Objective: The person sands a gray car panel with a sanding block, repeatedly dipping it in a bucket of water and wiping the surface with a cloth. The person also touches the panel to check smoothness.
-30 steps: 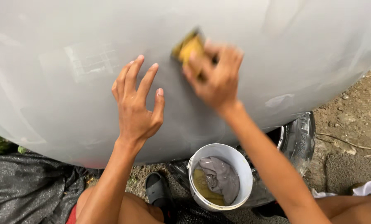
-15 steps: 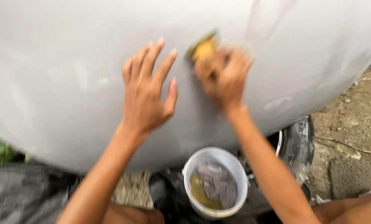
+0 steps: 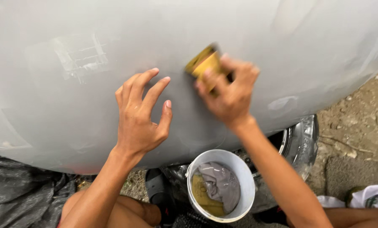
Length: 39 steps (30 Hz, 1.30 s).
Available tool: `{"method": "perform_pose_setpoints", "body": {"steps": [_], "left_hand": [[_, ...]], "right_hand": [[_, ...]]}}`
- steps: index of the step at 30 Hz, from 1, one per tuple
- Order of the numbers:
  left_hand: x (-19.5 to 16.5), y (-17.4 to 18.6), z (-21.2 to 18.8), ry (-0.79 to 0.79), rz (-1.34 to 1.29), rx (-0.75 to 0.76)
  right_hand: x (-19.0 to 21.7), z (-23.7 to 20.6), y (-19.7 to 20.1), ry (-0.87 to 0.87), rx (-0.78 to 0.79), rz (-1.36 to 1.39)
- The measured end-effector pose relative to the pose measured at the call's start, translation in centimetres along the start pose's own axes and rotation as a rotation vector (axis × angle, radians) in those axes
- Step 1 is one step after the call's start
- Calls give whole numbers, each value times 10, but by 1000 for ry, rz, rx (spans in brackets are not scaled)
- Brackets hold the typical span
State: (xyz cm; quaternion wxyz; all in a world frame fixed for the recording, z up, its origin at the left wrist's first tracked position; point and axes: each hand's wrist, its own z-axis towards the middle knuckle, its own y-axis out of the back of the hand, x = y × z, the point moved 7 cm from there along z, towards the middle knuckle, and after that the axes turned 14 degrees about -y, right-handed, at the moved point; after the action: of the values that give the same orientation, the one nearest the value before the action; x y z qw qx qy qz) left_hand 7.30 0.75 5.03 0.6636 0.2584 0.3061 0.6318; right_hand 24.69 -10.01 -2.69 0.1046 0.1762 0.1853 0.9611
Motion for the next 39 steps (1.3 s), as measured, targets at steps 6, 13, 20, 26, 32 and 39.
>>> {"method": "perform_pose_setpoints", "body": {"steps": [6, 13, 20, 26, 32, 39], "left_hand": [[12, 1, 10, -44, 39, -56], [-5, 9, 9, -93, -23, -114], [-23, 19, 25, -219, -196, -235], [-11, 34, 25, -189, -235, -235], [-2, 41, 22, -176, -248, -286], [9, 32, 14, -144, -286, -303]], "right_hand": [[-14, -37, 33, 7, 103, -21], [-77, 26, 25, -387, -145, -67], [20, -18, 18, -69, 32, 23], [-53, 61, 21, -163, -133, -156], [-40, 207, -4, -160, -213, -56], [13, 138, -4, 191, -59, -133]]}}
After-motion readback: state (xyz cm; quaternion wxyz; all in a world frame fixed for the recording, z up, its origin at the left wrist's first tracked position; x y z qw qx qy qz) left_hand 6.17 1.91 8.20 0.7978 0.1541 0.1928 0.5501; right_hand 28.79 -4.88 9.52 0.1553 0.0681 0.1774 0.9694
